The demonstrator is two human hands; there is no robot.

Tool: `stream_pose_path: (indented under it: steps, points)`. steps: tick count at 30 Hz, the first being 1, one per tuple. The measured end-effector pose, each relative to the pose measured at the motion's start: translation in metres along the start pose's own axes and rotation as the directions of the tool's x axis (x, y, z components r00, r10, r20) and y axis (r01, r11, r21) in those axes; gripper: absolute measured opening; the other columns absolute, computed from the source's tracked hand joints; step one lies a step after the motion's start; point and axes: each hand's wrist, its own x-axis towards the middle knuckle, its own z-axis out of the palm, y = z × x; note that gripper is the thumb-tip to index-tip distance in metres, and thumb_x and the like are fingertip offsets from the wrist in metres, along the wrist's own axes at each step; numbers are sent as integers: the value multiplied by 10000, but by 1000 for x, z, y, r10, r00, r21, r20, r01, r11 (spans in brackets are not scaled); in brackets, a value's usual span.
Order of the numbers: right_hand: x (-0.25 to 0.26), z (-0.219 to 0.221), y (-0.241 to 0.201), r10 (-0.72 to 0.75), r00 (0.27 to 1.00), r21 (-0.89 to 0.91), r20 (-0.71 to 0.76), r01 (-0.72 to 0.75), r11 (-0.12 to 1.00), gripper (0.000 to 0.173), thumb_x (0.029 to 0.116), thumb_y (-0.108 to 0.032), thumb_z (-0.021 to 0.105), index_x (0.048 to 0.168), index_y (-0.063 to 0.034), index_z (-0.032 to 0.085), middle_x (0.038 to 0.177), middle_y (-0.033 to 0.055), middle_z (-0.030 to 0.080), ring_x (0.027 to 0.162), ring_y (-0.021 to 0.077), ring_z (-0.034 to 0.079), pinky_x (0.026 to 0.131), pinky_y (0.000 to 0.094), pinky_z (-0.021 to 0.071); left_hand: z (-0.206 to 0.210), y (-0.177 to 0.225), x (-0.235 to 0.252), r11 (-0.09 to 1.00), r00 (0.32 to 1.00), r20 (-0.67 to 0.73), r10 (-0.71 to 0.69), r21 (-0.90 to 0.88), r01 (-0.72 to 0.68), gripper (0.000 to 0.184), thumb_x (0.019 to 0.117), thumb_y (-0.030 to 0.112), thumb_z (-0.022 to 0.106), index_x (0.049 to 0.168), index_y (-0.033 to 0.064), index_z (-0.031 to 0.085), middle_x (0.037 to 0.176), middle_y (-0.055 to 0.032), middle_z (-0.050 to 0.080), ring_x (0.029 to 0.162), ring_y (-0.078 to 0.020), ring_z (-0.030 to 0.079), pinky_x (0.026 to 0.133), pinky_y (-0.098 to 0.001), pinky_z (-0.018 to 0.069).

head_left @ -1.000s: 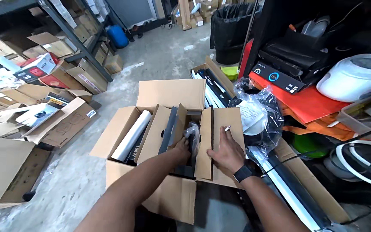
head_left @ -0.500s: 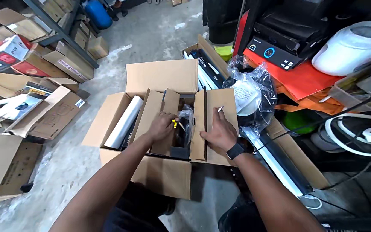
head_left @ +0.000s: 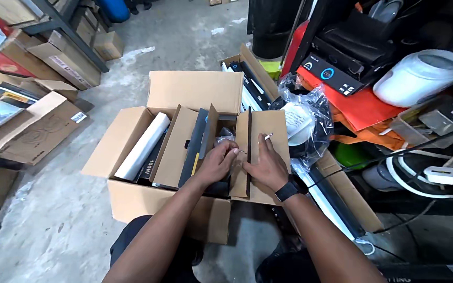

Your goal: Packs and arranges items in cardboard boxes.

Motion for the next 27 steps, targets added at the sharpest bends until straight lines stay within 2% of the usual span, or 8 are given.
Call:
stream_pose_path:
  steps: [4,8,10,13,15,21,24,27]
  points:
    - [-3,3,-1,-9,999,-4,-37,9,1000,1145,763,-537,819,1623,-62,230,1599,203,366,1200,375,621,953,563,535,-16,3,0,999,1000,8,21,34,-21,280,1073,291,515,1180,108,699,1093,-37,693,946,-120,667,859,-379,579]
    - [-1,4,-4,4,1000,21,-23,-3,1000,1172,744,-503,848,1633,-87,208,1621,182,336,1176,360,632,929,562,546,-29,9,-2,987,962,-248,-117,-134,86,271,1092,251,462,1156,71,655,794,-67,615,618,-156,569,565,-336,515]
    - [0,6,-7,7,1000,28,-12,-7,1000,1174,746,-488,850,1639,-99,195,1626,165,332,1132,346,648,902,550,556,-31,11,0,959,920,-331,-211,-253,129,277,1090,283,441,1121,94,641,695,-44,536,535,-141,500,499,-298,458]
    - [1,8,-9,0,1000,33,-8,0,999,1143,758,-459,846,1637,-111,204,1624,159,333,1120,345,652,892,559,559,-33,12,4,912,904,-322,-280,-384,146,314,1096,328,437,1088,107,660,674,-23,505,531,-128,473,503,-285,439]
    - [0,7,-10,-15,1000,37,-20,16,999,1134,764,-445,848,1638,-112,207,1629,161,325,1099,341,657,883,553,560,-35,14,6,871,906,-292,-308,-469,145,312,1096,308,449,1073,95,677,700,-21,555,559,-125,522,536,-281,488]
    - [-8,10,-11,-112,987,200,-112,132,971,1055,778,-321,871,1627,-145,269,1594,151,395,1288,317,577,999,530,534,-29,30,2,722,912,-68,-405,-636,273,246,1049,211,500,990,76,698,878,-35,669,722,-106,588,684,-270,510]
    - [-13,13,-21,-115,974,474,-193,195,858,922,821,-153,832,1601,-143,339,1479,121,500,1149,214,622,910,394,566,-23,23,4,739,937,30,-347,-607,293,255,1045,155,481,988,44,703,930,-58,680,761,-112,590,699,-275,504]
    - [-16,11,-34,-60,970,713,-237,216,667,826,850,24,738,1577,-117,371,1429,101,547,928,195,692,759,363,624,-20,22,1,780,962,84,-260,-569,260,252,1040,132,482,956,35,699,957,-62,699,816,-118,614,761,-287,517]
